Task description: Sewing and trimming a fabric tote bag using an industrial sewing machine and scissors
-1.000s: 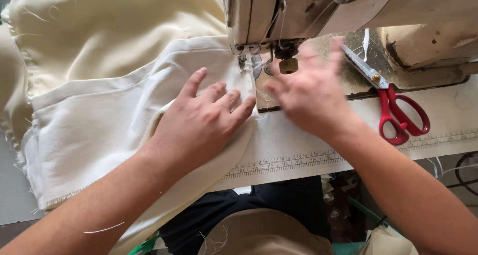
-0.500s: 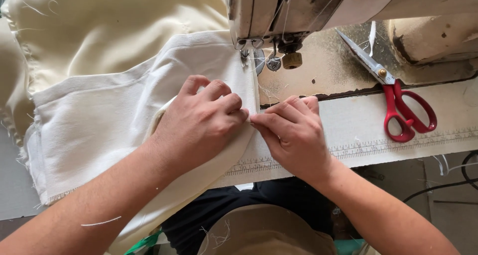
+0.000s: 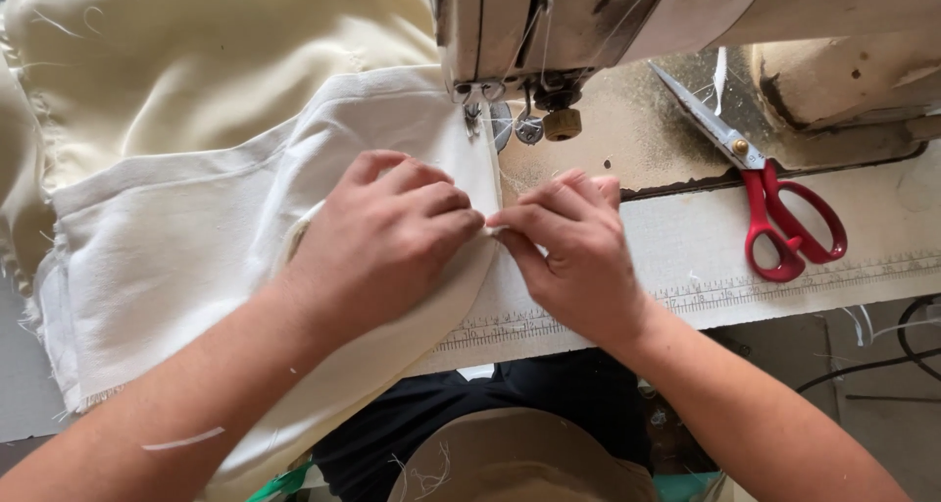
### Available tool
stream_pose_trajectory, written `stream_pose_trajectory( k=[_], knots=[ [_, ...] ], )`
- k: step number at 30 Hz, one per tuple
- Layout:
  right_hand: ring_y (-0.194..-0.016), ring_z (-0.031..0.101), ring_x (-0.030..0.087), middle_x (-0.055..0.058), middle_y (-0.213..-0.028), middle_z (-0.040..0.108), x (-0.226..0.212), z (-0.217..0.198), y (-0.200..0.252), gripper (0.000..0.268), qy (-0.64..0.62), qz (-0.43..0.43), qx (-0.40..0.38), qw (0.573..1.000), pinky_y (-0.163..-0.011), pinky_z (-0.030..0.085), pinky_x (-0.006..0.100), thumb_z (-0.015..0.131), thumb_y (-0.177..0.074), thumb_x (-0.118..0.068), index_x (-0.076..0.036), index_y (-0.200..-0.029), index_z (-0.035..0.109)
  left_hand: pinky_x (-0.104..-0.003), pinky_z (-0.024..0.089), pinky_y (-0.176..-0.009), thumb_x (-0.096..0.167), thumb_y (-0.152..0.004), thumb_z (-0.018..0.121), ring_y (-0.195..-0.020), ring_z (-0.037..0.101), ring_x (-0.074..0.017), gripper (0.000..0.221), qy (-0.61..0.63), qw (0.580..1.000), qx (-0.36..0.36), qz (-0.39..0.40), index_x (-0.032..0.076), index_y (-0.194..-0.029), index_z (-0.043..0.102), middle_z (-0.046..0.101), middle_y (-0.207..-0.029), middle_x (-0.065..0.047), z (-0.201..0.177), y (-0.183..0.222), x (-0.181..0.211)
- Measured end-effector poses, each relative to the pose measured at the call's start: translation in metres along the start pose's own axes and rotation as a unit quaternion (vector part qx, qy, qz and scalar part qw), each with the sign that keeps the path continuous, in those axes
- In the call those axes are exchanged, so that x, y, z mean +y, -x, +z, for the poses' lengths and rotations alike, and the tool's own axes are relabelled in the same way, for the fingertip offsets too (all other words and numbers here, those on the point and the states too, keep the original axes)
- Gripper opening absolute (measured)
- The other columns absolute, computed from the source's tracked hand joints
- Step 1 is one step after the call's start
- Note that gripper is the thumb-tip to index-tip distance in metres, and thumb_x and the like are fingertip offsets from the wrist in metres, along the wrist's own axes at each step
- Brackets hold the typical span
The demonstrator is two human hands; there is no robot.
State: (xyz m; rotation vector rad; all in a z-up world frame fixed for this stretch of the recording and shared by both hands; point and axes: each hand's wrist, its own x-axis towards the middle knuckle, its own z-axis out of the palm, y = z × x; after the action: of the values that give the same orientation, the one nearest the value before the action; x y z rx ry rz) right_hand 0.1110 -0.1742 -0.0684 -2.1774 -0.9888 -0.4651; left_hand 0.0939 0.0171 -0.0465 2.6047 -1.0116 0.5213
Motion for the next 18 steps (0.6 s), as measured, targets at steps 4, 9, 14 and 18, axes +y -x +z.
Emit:
stream_pose_trajectory(
  k=[4,9,14,18],
  knots=[
    [-0.078,0.052,0.021,-0.001,-0.079,0.057,-0.003,0.005,0.003,0.009,0.018,0.015,-0.041,0.999,-0.075,0.026,0.036,0.063,-0.081,-0.005,-0.013,-0.083,0.064,-0.041,0.041,-0.085,0.016,-0.086,0.052,-0.095,0.057,-0.0210,0.009,-0.080,0.996,-0.033,0.019,0.014,-0.082,0.060,0.060,-0.089,-0.002,0.005,0.004,0.004],
    [-0.079,0.051,0.019,-0.004,-0.077,0.056,0.003,0.006,-0.004,0.011,0.028,0.022,-0.056,0.998,-0.075,0.026,0.036,0.065,-0.079,-0.006,-0.015,-0.083,0.065,-0.041,0.042,-0.086,0.012,-0.083,0.051,-0.094,0.057,-0.0228,0.013,-0.070,0.996,-0.038,0.033,0.014,-0.081,0.064,0.061,-0.086,-0.002,0.013,0.004,-0.003],
    [-0.063,0.048,0.015,-0.007,-0.077,0.055,0.022,0.010,-0.016,0.008,0.041,0.023,-0.077,0.996,-0.068,0.020,0.036,0.069,-0.079,-0.013,-0.019,-0.085,0.071,-0.051,0.041,-0.091,0.021,-0.088,0.053,-0.093,0.062,-0.0243,0.014,-0.040,0.997,-0.060,-0.038,0.012,-0.086,0.063,0.066,-0.089,-0.004,0.016,-0.005,-0.011],
    [-0.058,0.055,0.016,-0.006,-0.084,0.058,0.027,0.008,-0.019,0.008,0.061,-0.022,-0.095,0.993,-0.068,0.021,0.038,0.066,-0.082,-0.011,-0.017,-0.087,0.064,-0.048,0.039,-0.090,0.023,-0.088,0.055,-0.088,0.060,-0.0224,0.014,-0.072,0.996,-0.037,-0.040,0.015,-0.079,0.063,0.065,-0.084,-0.002,0.018,-0.012,-0.022]
  ],
)
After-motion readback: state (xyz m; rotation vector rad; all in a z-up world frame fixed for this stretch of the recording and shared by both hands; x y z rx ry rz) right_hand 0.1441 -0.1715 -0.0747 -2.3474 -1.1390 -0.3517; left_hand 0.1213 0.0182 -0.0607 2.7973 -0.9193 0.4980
